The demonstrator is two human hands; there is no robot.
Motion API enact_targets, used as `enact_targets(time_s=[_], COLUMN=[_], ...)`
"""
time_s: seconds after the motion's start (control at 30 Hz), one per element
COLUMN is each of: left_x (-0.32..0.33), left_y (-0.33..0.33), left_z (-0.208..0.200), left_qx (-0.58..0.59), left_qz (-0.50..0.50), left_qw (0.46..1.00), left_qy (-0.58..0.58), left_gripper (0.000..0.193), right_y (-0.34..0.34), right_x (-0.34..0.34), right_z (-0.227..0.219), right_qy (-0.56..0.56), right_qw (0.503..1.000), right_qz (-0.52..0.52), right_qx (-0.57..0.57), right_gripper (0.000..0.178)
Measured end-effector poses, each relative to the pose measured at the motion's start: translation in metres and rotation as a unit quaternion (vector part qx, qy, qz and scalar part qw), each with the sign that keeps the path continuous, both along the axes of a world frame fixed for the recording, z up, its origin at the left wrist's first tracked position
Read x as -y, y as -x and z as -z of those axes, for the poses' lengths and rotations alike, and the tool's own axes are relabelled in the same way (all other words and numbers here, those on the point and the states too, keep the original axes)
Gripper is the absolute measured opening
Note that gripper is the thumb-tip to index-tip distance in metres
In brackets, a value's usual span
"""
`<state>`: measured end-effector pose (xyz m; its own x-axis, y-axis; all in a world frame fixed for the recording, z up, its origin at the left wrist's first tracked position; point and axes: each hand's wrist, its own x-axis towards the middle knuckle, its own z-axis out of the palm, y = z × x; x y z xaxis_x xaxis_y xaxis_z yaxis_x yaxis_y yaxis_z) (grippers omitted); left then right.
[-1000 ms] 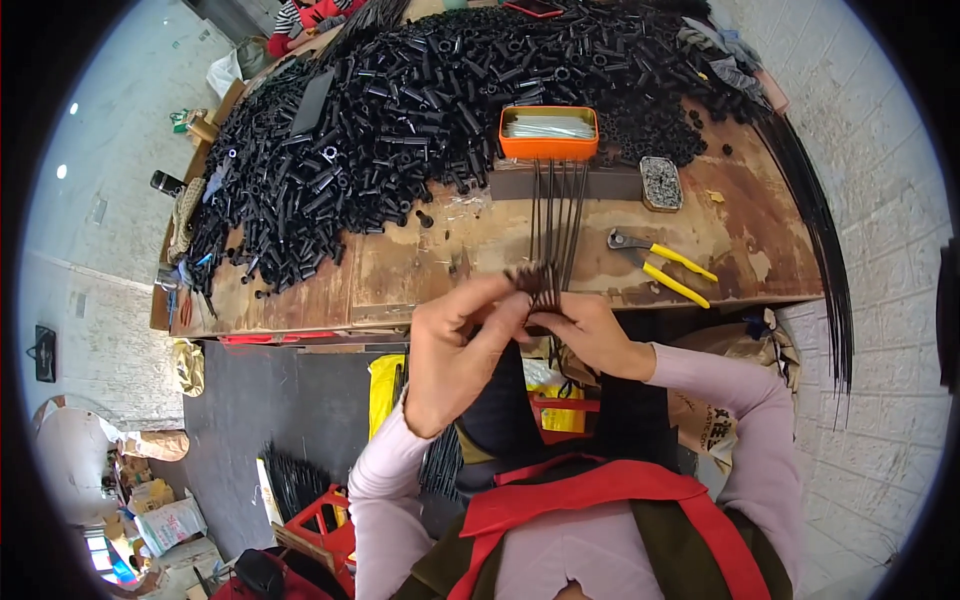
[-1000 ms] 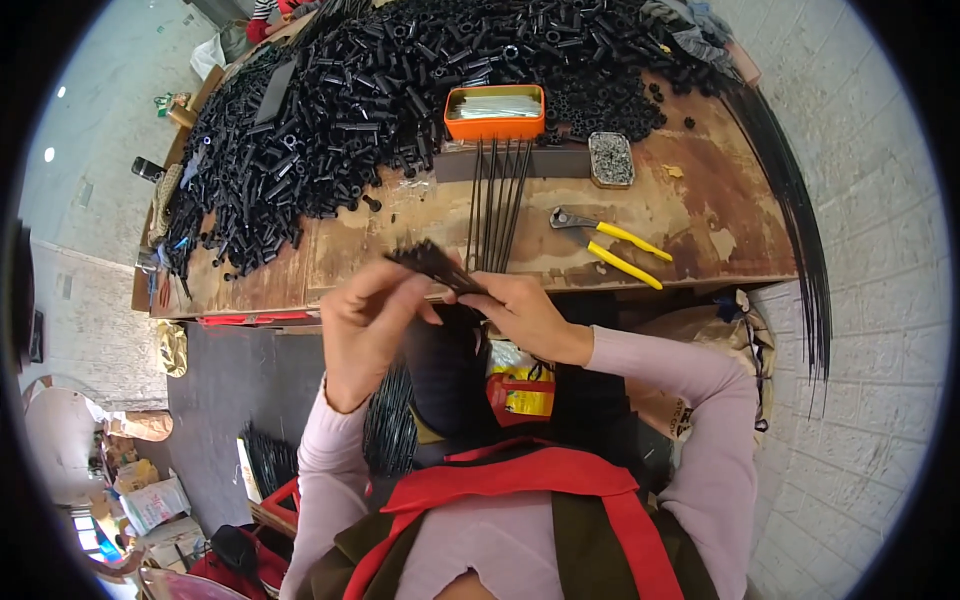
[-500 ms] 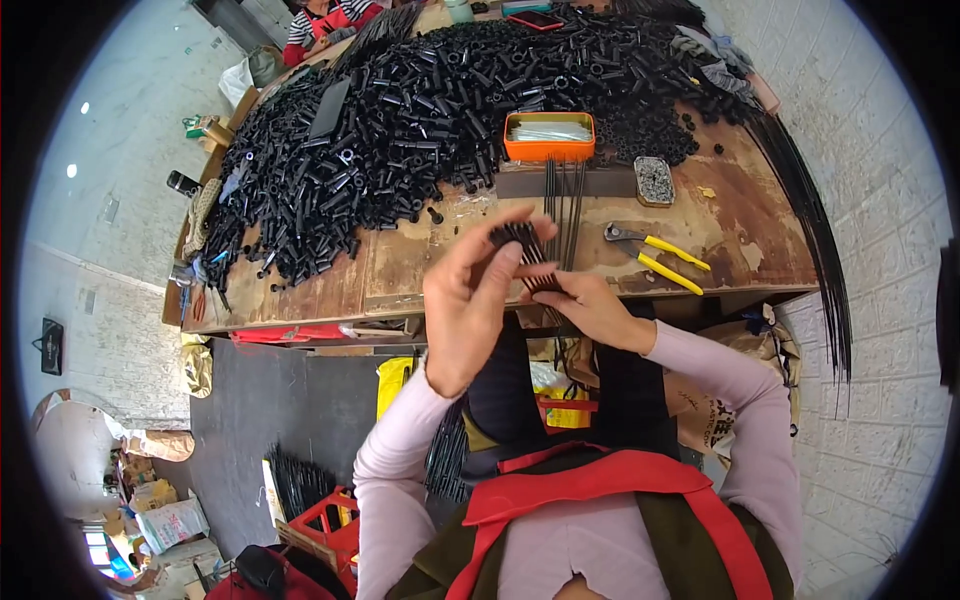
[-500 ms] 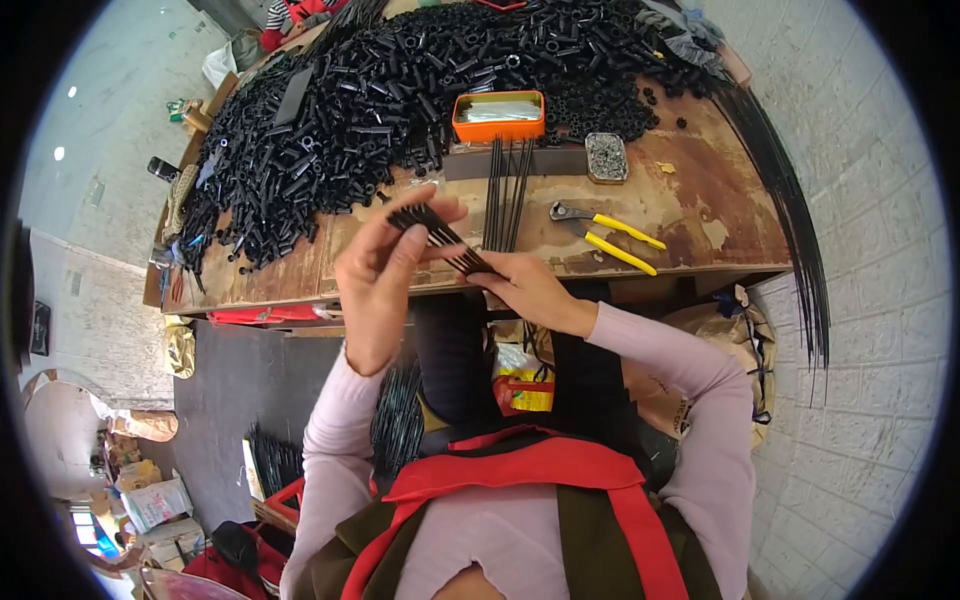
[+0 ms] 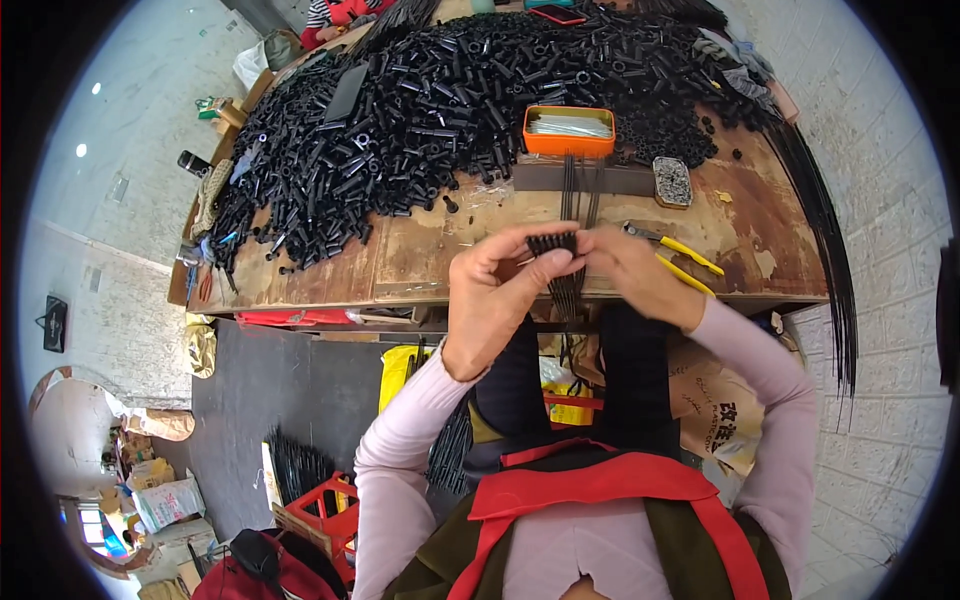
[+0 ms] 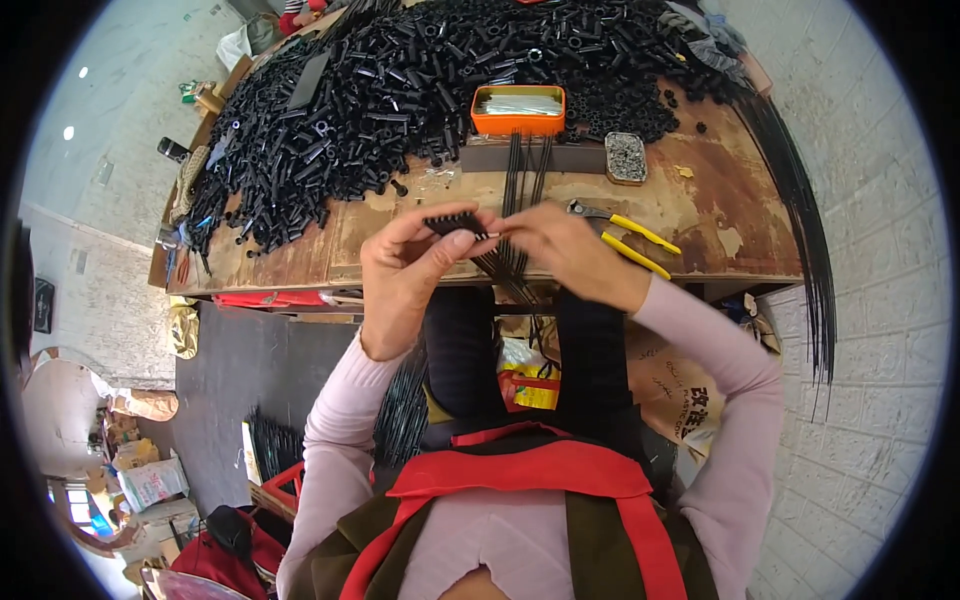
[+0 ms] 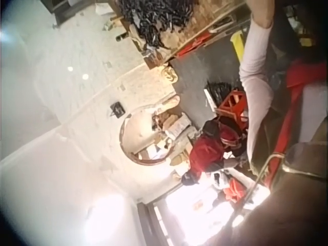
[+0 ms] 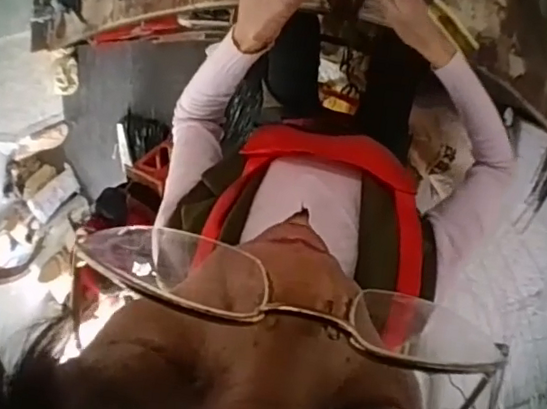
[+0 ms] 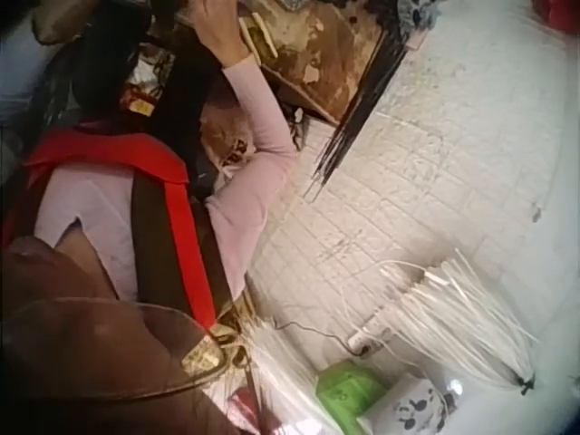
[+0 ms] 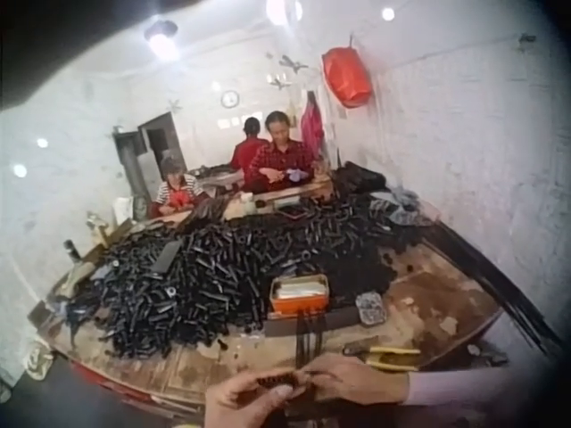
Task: Assembling small plastic components and metal pins onto wiring harnesses at a production workbench.
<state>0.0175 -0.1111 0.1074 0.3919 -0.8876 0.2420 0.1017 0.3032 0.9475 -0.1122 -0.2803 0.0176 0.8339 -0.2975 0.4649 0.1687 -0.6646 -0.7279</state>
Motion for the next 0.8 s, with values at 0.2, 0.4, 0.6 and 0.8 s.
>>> enact_targets(time_s=[0.2, 0.4, 0.6, 0.8], left_x=[0.002, -0.009, -0.009, -0.002], left_y=[-0.004, -0.005, -0.011, -0.012], left_z=[-0.003, 0.001, -0.007, 0.000], left_qx=[0.058, -0.039, -0.077, -0.042], left_qz=[0.028, 0.129, 0.122, 0.110], left_qw=[0.998, 0.991, 0.989, 0.993], left_qy=[-0.023, -0.012, -0.025, 0.004], left_gripper=[0.025, 0.038, 0.044, 0.036], right_y=[-0.049, -0.133, -0.160, -0.133], right_x=[0.103, 0.183, 0.190, 0.172], right_z=[-0.006, -0.013, 0.003, -0.044], right_qy=[0.253, 0.291, 0.289, 0.220], right_qw=[0.954, 0.946, 0.932, 0.965], right_qz=[0.055, 0.063, 0.116, 0.091], right_qx=[-0.151, -0.131, -0.187, -0.110], right_gripper=[0.017, 0.013, 0.014, 0.016])
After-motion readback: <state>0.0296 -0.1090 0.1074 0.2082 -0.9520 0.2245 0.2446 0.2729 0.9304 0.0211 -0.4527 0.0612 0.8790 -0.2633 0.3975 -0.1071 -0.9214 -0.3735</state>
